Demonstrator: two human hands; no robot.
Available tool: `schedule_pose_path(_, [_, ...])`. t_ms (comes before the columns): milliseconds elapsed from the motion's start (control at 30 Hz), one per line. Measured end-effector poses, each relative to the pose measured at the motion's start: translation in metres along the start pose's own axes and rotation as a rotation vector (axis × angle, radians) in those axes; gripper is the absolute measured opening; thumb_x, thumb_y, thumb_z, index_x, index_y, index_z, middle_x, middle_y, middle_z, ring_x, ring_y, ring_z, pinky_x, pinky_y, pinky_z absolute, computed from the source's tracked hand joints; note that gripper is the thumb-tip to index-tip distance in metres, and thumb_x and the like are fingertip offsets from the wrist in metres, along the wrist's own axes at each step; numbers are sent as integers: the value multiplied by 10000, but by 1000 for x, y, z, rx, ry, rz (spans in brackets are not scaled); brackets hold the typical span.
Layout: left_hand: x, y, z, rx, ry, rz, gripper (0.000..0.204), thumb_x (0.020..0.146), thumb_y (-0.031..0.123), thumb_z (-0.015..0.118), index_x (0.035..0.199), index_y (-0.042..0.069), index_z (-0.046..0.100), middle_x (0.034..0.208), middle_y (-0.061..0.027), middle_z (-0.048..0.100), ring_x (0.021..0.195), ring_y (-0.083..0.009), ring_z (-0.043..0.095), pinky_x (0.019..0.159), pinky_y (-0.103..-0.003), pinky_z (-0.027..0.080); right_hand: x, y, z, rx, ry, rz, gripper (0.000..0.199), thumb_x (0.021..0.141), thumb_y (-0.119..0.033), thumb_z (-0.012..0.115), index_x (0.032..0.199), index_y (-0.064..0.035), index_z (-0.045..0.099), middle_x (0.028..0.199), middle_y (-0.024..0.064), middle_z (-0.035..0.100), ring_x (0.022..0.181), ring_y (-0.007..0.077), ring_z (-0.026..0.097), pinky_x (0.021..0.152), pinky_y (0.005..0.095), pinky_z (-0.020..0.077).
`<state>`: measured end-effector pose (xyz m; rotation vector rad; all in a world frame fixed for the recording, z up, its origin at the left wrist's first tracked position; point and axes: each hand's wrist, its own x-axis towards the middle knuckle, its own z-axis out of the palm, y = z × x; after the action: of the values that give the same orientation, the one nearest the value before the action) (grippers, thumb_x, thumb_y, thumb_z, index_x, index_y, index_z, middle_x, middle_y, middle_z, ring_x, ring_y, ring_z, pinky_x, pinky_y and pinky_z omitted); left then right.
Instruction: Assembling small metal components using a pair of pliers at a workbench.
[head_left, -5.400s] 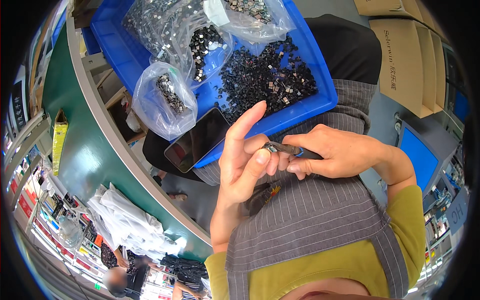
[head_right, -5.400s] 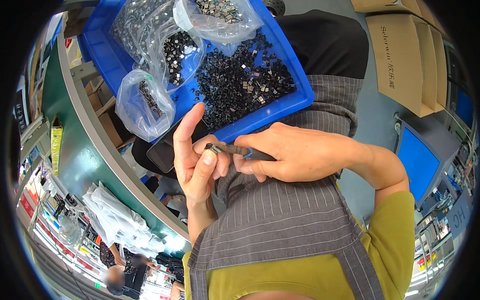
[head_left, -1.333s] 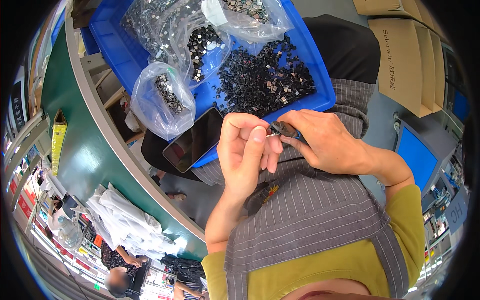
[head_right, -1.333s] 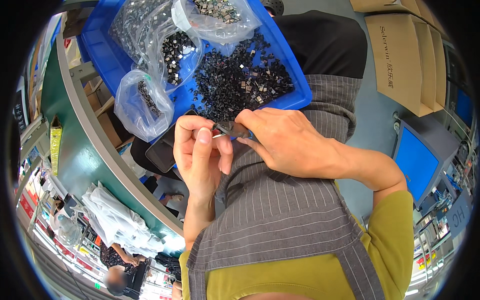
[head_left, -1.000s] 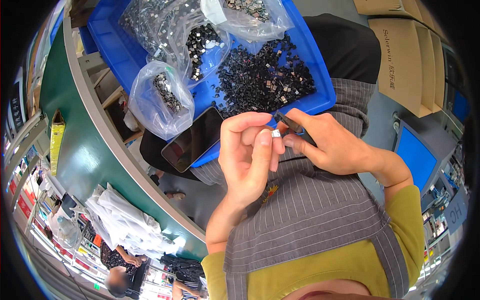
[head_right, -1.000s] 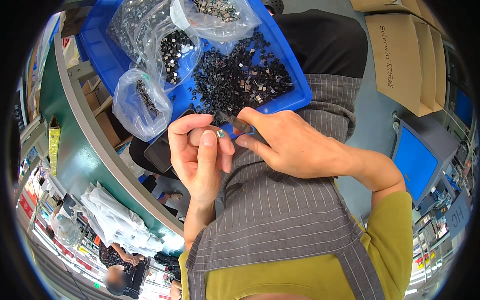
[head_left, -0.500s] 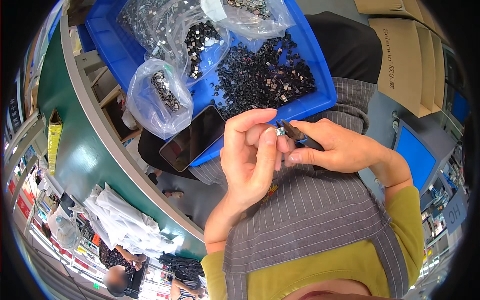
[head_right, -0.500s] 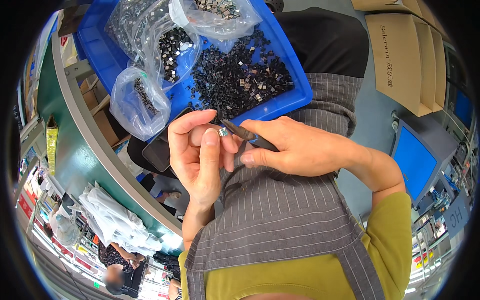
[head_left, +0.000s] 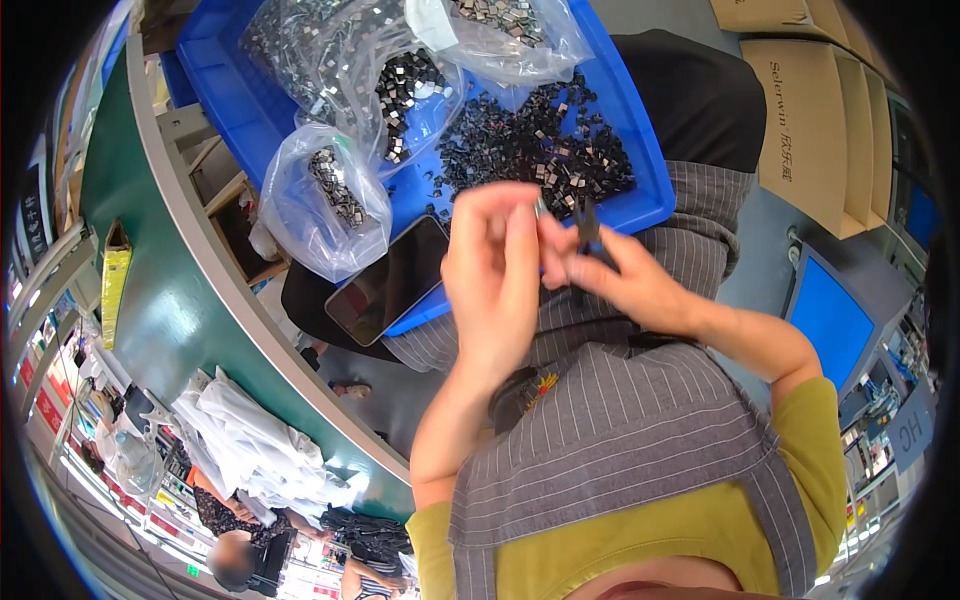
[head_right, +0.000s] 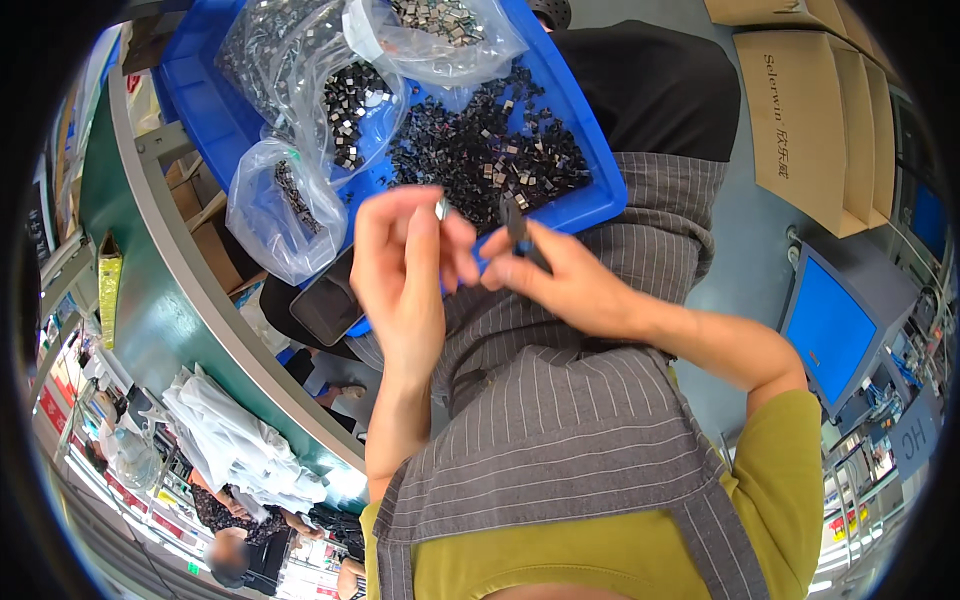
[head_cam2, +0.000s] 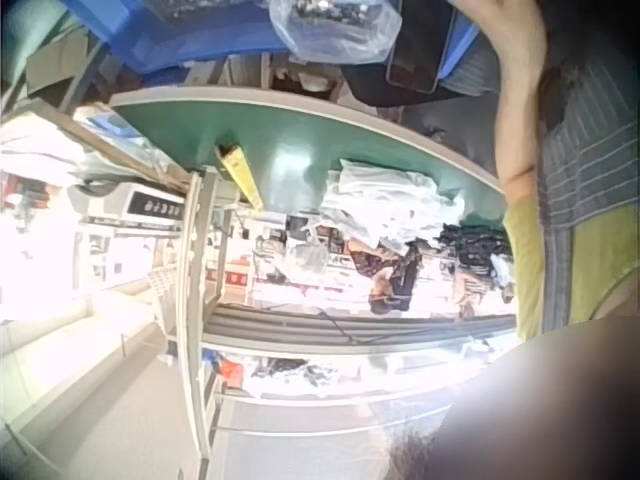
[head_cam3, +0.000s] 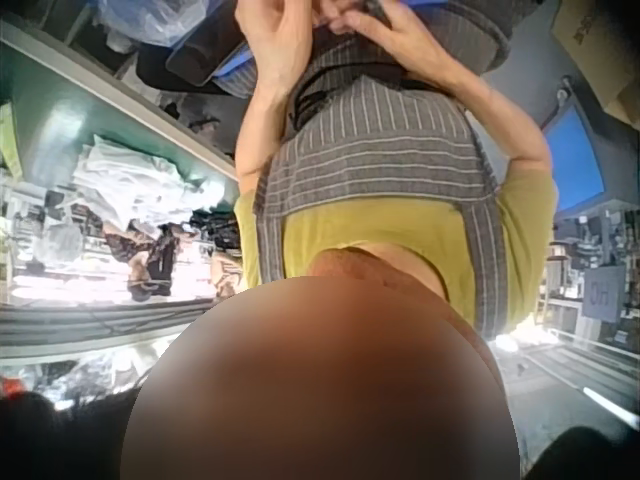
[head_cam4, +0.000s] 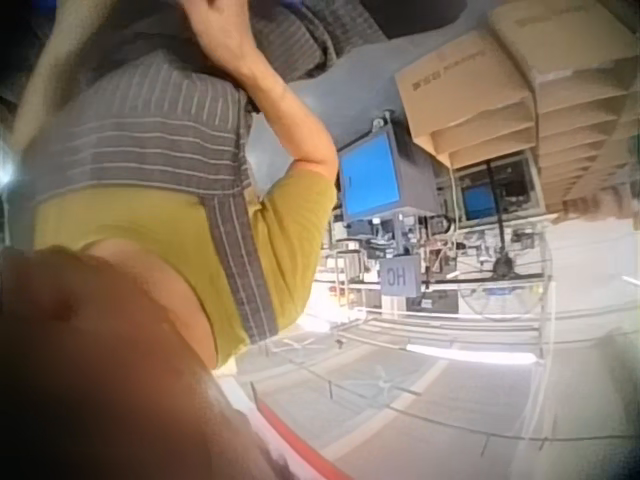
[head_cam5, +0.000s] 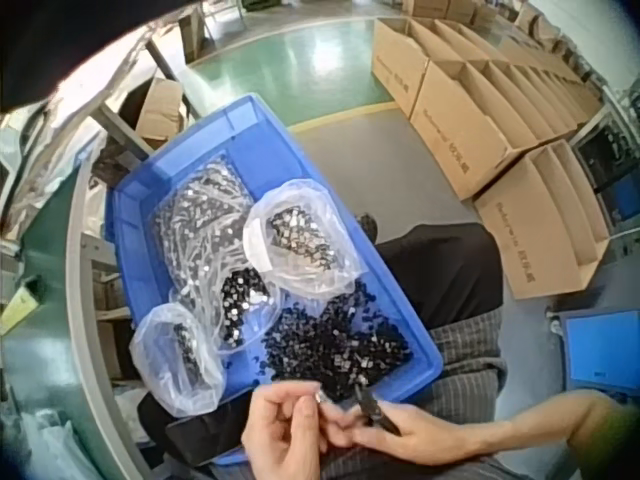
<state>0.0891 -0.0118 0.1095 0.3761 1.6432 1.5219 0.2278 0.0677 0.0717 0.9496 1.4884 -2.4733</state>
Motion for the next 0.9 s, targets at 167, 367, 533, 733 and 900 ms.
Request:
schedule_pose_path(167, [69,-6,13,-169,-28,51,179,963,100,471,1111,5,502,963,-146,643,692,-149,637,521,-213,445,-32,19,-2,-258,-368,-5,686,863,-429,609,1330,9,363,1284,190,492,1221,290,463,1032,396,352])
schedule_pose_path(367, [112,5,19,4,-8,144,279,942,110,498,1190,-17,493,1032,-178,641,794,-198,677,583,-239,501,-31,18,-21,-332,-304,-26,464,897,-364,579,1188,-14,486,1167,156,548,1096,273,536,946,382,410])
schedule_pose_path(533, [104,-45,-40,881,256,299,142,896,88,533,1005,-1,541,874,-167,648,706,-299,668,581,-378,518,-20,12,-14,-198,-105,-171,203,904,-192,590,920,-6,509,846,94,570,779,190,554,750,320,443])
schedule_pose_path(733, [133,-68,-51,1367,448,243,139,857,131,574,932,33,509,822,-202,633,694,-401,633,604,-489,511,1,-14,-9,-241,-47,-260,273,922,-250,574,920,15,511,795,129,567,727,241,548,696,341,431])
schedule_pose_path(900, [136,-68,-50,1352,477,110,185,856,189,568,962,46,517,823,-219,651,765,-414,632,675,-503,484,3,-10,-9,-339,-52,-232,296,927,-271,562,928,21,512,812,148,572,750,272,563,699,357,433])
